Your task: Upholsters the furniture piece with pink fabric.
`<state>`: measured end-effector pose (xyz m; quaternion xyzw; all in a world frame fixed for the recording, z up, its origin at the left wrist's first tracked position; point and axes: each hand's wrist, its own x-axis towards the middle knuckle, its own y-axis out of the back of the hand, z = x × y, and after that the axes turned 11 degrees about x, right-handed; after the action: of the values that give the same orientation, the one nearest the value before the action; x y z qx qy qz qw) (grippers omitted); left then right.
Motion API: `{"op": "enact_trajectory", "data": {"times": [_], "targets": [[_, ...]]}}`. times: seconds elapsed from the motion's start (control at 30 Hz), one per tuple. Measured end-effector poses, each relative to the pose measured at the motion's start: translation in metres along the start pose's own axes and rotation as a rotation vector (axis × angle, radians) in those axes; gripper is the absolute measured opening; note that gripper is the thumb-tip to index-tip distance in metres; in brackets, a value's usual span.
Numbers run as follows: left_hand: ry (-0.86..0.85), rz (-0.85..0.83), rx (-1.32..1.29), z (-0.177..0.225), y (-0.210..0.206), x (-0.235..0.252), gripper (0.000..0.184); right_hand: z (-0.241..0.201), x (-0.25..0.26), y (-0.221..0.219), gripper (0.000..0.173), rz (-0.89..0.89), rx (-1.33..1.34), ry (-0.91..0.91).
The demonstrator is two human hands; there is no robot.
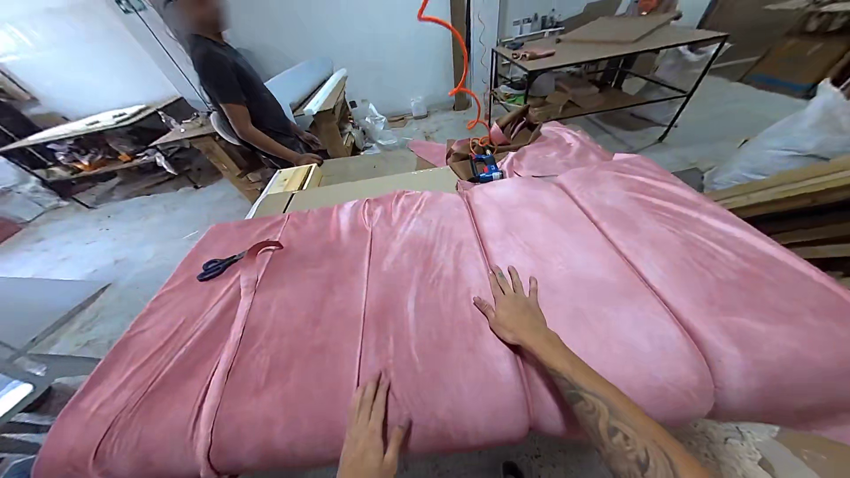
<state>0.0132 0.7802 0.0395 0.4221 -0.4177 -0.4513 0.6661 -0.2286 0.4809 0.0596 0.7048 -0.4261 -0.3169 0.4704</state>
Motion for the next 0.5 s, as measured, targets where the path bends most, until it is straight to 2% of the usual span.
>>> {"op": "enact_trajectory", "data": {"times": [0.13, 0.2, 0.27, 0.33, 0.37, 0.43, 0.5], "targets": [[0.077, 0.001, 0.018, -0.005, -0.013, 0.091, 0.082, -0.013, 0.067, 0.002, 0.102, 0.028, 0.017, -0.034], [0.180, -0.054, -0.081, -0.012, -0.007, 0.141, 0.085, -0.031, 0.097, -0.004, 0.093, 0.061, -0.005, 0.085], [0.267, -0.123, -0.212, -0.024, 0.003, 0.183, 0.081, -0.070, 0.107, -0.021, 0.075, 0.036, 0.032, 0.360], [0.312, -0.153, -0.289, -0.033, 0.006, 0.223, 0.071, -0.115, 0.101, -0.036, 0.059, -0.111, 0.110, 0.609], [0.319, -0.159, -0.291, -0.036, 0.002, 0.238, 0.065, -0.133, 0.097, -0.046, 0.056, -0.172, 0.139, 0.682], [0.311, -0.142, -0.274, -0.043, -0.007, 0.270, 0.055, -0.157, 0.105, -0.060, 0.059, -0.222, 0.152, 0.682], [0.321, -0.108, -0.286, -0.053, -0.013, 0.301, 0.050, -0.170, 0.137, -0.066, 0.061, -0.228, 0.156, 0.627]]}}
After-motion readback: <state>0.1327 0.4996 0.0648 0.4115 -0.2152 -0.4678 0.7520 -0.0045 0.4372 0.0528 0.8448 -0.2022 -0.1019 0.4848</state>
